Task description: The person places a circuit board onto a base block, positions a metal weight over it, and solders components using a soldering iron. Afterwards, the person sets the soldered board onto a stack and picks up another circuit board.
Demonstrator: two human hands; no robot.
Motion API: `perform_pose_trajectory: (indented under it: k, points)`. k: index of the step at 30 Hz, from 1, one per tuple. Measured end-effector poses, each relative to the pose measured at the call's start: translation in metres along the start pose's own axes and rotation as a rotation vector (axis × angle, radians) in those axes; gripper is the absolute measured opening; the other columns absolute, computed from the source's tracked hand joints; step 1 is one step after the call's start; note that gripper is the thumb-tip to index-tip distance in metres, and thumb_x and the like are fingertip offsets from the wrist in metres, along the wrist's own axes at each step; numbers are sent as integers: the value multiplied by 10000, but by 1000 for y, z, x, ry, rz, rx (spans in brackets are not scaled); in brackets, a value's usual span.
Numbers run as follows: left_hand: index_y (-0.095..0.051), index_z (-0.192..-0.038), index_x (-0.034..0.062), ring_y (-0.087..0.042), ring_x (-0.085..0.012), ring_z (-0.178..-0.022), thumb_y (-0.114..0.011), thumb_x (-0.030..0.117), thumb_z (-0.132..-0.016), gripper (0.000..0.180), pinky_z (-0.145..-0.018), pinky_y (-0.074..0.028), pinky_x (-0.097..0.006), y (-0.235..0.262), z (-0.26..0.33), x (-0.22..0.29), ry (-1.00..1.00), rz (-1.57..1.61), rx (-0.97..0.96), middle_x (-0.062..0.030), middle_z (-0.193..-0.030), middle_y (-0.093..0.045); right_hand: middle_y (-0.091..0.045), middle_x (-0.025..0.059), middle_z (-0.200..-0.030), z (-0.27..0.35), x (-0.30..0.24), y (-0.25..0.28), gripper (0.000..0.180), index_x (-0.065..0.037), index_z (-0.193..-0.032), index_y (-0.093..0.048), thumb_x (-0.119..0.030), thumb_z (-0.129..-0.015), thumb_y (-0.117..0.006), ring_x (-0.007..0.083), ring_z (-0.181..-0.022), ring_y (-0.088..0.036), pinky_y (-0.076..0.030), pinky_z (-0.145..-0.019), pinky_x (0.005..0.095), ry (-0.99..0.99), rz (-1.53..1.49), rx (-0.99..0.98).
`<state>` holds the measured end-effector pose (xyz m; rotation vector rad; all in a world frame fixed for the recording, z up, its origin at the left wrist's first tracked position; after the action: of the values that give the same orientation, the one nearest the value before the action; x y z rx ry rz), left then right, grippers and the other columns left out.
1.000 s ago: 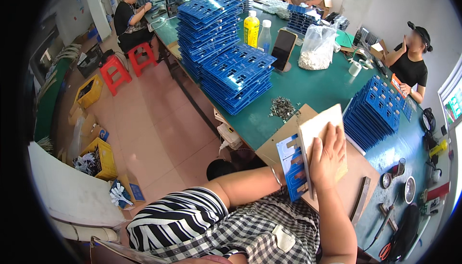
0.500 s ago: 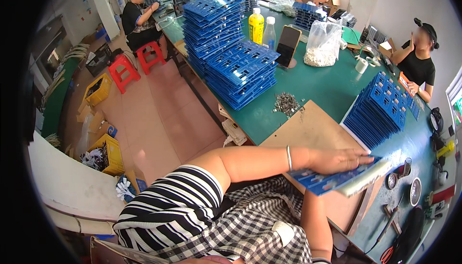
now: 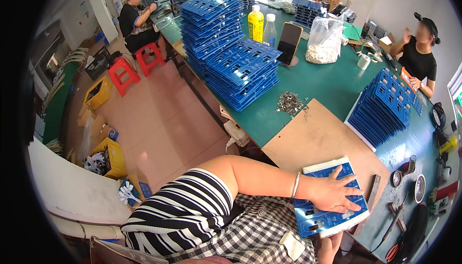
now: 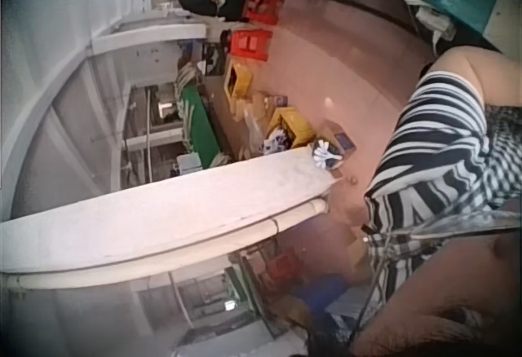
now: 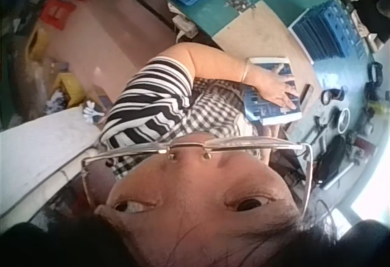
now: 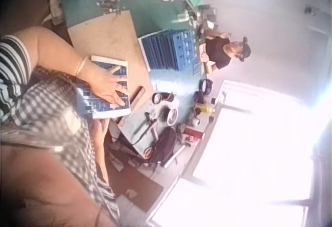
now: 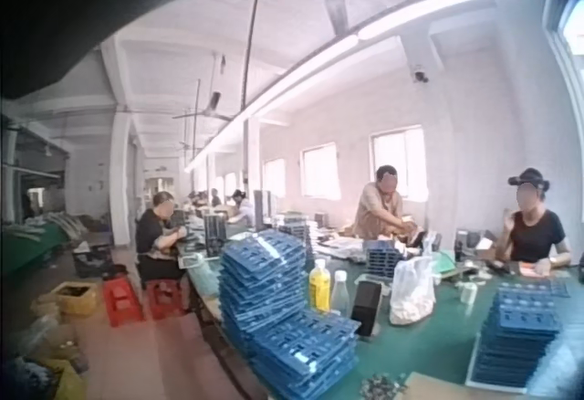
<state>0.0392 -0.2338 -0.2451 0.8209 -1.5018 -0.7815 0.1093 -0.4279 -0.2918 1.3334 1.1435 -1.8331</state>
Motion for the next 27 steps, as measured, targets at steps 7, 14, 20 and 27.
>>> perform_pose_trajectory:
  k: [7,14,20,27]
  points:
    - [-481,-1395,428,-120,-448,-1458,-427,461,-978,421,-1029,-92,-805,5,16,-49,-42,-244,-55,-15,-1582,-273,-664,246,-944,-42,16,-19,398,68,-1180,-461,-175,-866,-431,273,-738,-634,-521,-712,361,-546,13,-159]
    - [-483,-1390,440,-74,-444,-1468,-423,468,-979,416,-1041,-50,-800,-2,17,-60,-56,-266,-59,-8,-1595,-244,-711,171,-927,-65,-38,9,197,55,-970,-660,-120,-917,-584,218,-775,-685,-554,-695,325,-540,636,-447]
    - [-491,-1374,449,-105,-464,-1448,-454,458,-962,414,-1040,-74,-802,2,16,-58,-76,-228,-67,-69,-1552,-273,-518,156,-1326,-159,-95,-7,755,-47,-1295,-537,-213,-625,-844,382,-1230,-469,-403,-1022,470,543,1615,-731]
    - [-519,-1345,447,-148,-473,-1418,-459,435,-964,386,-1049,-36,-786,6,18,-55,-63,-162,-82,-129,-1500,-286,-420,185,-1413,-198,-89,-2,1008,-35,-1412,-396,-369,-596,-886,392,-1314,-391,-332,-1097,491,346,1534,-1036]
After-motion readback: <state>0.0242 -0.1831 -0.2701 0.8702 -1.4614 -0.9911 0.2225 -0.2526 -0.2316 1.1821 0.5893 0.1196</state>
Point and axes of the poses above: each hand's wrist, its own z-axis away from the middle knuckle, its own y-axis out of the back of the hand, x = y × z, the point moved 2 cm from there along -z, towards the middle knuckle
